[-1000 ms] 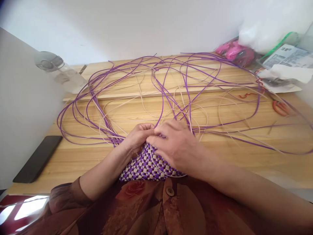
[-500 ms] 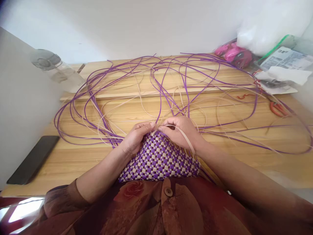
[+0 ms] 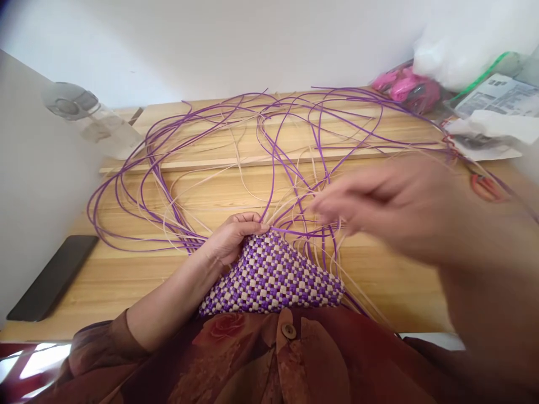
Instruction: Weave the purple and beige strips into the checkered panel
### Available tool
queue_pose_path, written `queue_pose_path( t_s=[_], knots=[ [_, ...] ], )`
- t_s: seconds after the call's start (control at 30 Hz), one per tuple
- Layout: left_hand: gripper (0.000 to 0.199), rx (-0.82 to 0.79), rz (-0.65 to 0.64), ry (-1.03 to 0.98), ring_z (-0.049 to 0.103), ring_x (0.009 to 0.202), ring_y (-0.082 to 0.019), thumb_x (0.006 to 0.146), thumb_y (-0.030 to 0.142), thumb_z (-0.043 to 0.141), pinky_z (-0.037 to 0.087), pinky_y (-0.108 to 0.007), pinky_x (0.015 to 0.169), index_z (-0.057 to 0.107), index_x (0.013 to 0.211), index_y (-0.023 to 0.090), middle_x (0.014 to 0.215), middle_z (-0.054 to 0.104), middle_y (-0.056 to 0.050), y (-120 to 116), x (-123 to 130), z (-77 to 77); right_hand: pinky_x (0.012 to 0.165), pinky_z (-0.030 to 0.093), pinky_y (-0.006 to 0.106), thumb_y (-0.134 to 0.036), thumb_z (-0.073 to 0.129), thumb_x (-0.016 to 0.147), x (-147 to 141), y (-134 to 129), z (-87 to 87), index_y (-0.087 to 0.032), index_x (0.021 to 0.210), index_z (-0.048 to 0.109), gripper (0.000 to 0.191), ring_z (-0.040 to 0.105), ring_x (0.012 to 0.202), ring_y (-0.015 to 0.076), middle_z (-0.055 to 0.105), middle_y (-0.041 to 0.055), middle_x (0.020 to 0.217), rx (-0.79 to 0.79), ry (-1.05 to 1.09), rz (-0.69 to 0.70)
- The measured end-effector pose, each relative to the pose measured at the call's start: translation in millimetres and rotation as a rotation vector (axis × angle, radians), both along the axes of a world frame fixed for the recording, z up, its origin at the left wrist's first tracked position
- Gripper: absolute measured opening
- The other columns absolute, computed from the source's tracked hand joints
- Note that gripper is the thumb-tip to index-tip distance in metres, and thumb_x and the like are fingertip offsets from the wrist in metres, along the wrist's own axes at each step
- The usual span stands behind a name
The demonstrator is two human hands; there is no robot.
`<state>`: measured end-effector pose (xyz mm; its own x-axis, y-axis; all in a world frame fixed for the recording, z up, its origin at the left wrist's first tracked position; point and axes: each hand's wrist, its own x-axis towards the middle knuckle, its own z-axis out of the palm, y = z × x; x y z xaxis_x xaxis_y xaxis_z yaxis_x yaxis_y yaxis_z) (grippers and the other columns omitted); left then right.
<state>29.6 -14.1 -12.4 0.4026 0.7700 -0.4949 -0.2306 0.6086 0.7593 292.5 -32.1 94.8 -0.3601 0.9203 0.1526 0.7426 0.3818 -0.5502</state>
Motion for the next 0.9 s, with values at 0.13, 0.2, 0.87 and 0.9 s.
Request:
queue_pose_path(
  t_s=[0.13, 0.2, 0.87, 0.9],
  knots=[
    [0.028, 0.019, -0.007, 0.028, 0.048, 0.049, -0.007, 0.053, 0.024, 0.084, 0.032, -0.02, 0.052, 0.058, 0.061, 0.015, 0.056, 0.059, 0.003, 1, -1, 0.7, 0.068, 0.047, 0.029, -0.03, 0.056, 0.091, -44, -23, -33.6, -0.021, 0.093, 0.073, 0.02, 0.065, 0.077, 0.018, 0.072, 0.0038, 0.083, -0.103, -0.134, 0.217],
    [0.028, 0.028, -0.018, 0.047, 0.047, 0.048, -0.007, 0.053, 0.024, 0.084, 0.031, -0.021, 0.052, 0.058, 0.06, 0.015, 0.055, 0.058, 0.004, 1, -2, 0.5, 0.065, 0.046, 0.027, -0.028, 0.054, 0.093, -52, -26, -37.3, -0.021, 0.09, 0.071, 0.019, 0.064, 0.07, 0.0146, 0.071, 0.0017, 0.079, -0.137, -0.069, 0.197],
    [0.024, 0.149, -0.052, 0.06, 0.045, 0.048, -0.007, 0.057, 0.027, 0.081, 0.028, -0.023, 0.051, 0.062, 0.063, 0.014, 0.056, 0.059, 0.003, 1, -4, 3.4, 0.057, 0.045, 0.024, -0.04, 0.071, 0.077, -74, 6, -44.1, -0.014, 0.078, 0.064, 0.027, 0.058, 0.063, 0.0128, 0.066, 0.0039, 0.071, -0.491, 0.455, -0.057],
    [0.024, 0.139, -0.051, 0.066, 0.045, 0.047, -0.007, 0.056, 0.027, 0.081, 0.028, -0.023, 0.05, 0.061, 0.062, 0.014, 0.054, 0.058, 0.003, 1, -4, 2.8, 0.062, 0.048, 0.026, -0.04, 0.07, 0.079, -71, 1, -37.4, -0.015, 0.081, 0.065, 0.025, 0.062, 0.07, 0.0153, 0.069, 0.0059, 0.079, -0.48, 0.451, -0.01]
  ],
)
